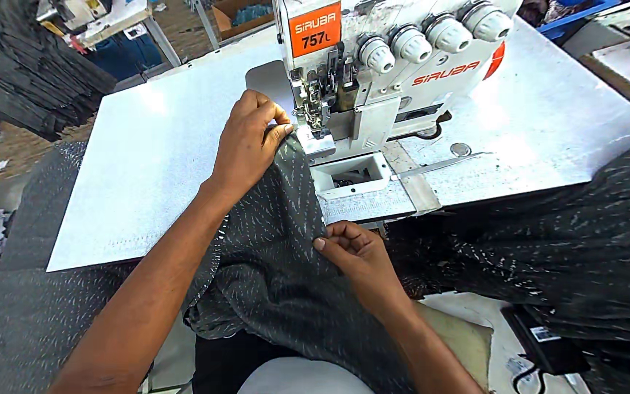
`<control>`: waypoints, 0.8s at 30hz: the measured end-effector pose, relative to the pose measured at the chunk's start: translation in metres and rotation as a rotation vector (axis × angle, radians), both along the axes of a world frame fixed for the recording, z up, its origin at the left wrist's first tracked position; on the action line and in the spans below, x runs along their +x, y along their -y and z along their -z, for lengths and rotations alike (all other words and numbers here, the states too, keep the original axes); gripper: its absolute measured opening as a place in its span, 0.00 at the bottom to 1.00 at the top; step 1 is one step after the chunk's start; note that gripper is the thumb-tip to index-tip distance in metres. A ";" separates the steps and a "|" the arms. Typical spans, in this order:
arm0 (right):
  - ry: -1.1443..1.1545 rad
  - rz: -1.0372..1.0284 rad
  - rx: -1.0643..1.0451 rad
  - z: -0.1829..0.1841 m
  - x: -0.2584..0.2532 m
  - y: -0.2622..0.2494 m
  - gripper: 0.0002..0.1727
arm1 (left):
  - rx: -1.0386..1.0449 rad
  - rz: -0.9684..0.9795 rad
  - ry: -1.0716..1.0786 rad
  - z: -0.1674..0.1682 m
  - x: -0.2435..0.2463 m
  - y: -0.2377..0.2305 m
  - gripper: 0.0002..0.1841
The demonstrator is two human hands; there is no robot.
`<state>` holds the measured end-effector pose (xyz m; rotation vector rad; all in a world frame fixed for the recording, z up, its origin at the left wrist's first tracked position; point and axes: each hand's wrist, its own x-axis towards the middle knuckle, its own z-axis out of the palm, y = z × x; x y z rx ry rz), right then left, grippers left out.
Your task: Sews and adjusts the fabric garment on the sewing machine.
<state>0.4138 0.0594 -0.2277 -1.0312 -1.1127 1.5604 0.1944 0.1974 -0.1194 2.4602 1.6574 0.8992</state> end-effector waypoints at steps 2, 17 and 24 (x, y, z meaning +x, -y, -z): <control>0.019 -0.001 0.003 0.002 0.000 0.000 0.06 | 0.064 -0.007 -0.149 -0.004 0.005 0.009 0.12; -0.033 0.016 -0.017 0.021 0.029 0.017 0.05 | 0.058 0.031 -0.189 0.009 0.046 0.059 0.20; -0.056 0.019 -0.012 0.021 0.027 0.013 0.06 | 0.056 0.019 -0.221 0.008 0.047 0.057 0.20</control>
